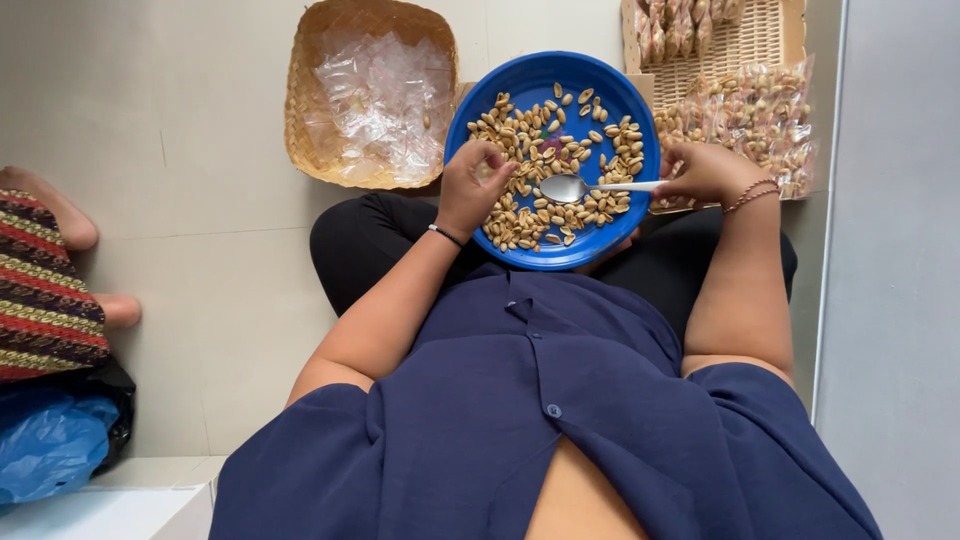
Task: Sorting peanuts in a bowl and placing them into small plastic bags.
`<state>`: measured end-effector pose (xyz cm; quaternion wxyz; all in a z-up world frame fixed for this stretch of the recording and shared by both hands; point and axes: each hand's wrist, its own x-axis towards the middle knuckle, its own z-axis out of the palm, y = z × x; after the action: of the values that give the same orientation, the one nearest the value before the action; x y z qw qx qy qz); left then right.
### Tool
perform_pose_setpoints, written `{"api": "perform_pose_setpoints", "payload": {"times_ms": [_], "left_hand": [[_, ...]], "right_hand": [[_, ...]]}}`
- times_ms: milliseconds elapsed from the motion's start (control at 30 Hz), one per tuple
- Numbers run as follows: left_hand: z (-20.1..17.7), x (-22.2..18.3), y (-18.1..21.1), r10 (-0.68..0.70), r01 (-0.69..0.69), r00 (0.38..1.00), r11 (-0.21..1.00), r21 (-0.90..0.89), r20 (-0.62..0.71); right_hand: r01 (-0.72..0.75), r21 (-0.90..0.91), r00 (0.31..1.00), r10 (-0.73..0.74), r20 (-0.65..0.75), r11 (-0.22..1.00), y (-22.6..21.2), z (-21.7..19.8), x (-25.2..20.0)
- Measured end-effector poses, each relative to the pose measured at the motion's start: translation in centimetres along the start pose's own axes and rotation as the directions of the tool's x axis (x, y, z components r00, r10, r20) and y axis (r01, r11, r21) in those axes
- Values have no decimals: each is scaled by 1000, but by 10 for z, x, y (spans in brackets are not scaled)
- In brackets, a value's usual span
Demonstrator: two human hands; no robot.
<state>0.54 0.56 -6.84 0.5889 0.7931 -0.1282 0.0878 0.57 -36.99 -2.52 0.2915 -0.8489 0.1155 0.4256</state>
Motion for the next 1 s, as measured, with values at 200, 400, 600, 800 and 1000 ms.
{"api": "perform_pose_setpoints", "payload": {"times_ms": [200,400,600,800,1000], "left_hand": [[-2,-2,-13,-35,35,999,999,-7,-30],[0,-1,0,-130,130,991,991,-31,5],[7,-8,-23,-156,152,987,983,-101,-33],[17,-13,-39,-254,233,964,950,-208,-83],[24,-12,-43,-303,271,948,929,-250,-100]], "right_hand": [[518,200,831,-434,-348,832,-3,-4,-32],[752,433,658,-523,-542,497,-54,29,-20],[744,313,655,-552,-517,590,-74,56,-10],[812,-35,325,-501,-802,583,-60,28,-24],[809,-119,161,-411,-897,576,-57,27,-15]]}}
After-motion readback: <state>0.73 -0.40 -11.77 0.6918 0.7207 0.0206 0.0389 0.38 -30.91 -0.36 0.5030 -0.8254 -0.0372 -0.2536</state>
